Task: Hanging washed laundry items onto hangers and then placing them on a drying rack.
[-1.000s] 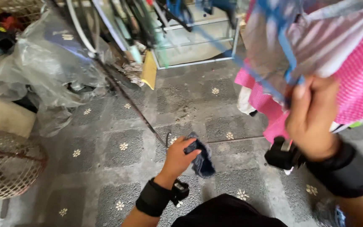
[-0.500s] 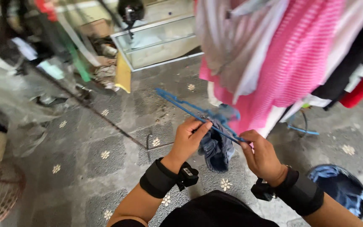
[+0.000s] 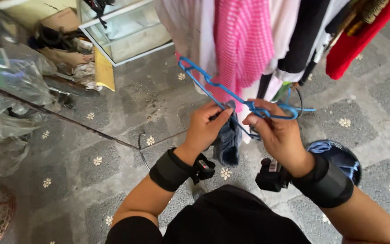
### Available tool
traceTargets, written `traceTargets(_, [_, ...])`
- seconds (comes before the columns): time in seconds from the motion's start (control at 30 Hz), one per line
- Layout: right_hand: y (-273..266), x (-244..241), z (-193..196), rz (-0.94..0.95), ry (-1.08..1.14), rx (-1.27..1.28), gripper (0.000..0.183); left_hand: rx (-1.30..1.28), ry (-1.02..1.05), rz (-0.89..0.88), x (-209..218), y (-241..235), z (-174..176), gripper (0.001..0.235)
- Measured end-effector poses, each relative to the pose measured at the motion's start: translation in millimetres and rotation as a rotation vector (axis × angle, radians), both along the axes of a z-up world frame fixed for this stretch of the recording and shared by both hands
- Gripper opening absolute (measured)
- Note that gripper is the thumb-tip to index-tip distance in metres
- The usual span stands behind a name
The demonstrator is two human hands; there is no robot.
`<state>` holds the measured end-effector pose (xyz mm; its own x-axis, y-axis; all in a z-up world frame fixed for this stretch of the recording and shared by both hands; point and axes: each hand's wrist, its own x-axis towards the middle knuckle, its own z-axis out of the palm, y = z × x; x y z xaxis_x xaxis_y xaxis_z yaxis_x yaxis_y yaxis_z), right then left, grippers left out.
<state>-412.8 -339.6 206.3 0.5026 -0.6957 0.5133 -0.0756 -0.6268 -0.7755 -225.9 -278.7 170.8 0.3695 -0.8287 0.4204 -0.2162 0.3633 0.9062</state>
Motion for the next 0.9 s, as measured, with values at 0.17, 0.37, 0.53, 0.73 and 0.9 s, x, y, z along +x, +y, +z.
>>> traceTargets(0.17, [-14.7, -36.4, -9.9, 0.018, -0.174, -0.008, 0.02, 0.02, -0.001, 0.021, -34.3, -20.0, 3.2, 0.015])
traceTargets(0.37, [-15.3, -89.8, -33.9, -0.021, -0.393, 0.003, 0.023, 0.008, 0.078, 0.047, -83.2, -44.3, 24.8, 0.049])
traceTargets(0.53, [-19.2, -119.8, -54.6, -0.083, -0.501, 0.034, 0.025, 0.227, 0.116, -0.107, -104.4, -62.3, 26.2, 0.055])
traceTargets(0.73, [-32.3, -143.1, -89.2, -0.049, -0.539, 0.142, 0.025, 0.115, 0.431, -0.203, -133.6, -79.8, 16.0, 0.044])
traceTargets(0.9, [-39.7, -167.6, -105.7, -0.046, -0.258, 0.081, 0.016, 0.029, 0.18, -0.081, -134.4, -85.2, -0.9, 0.049])
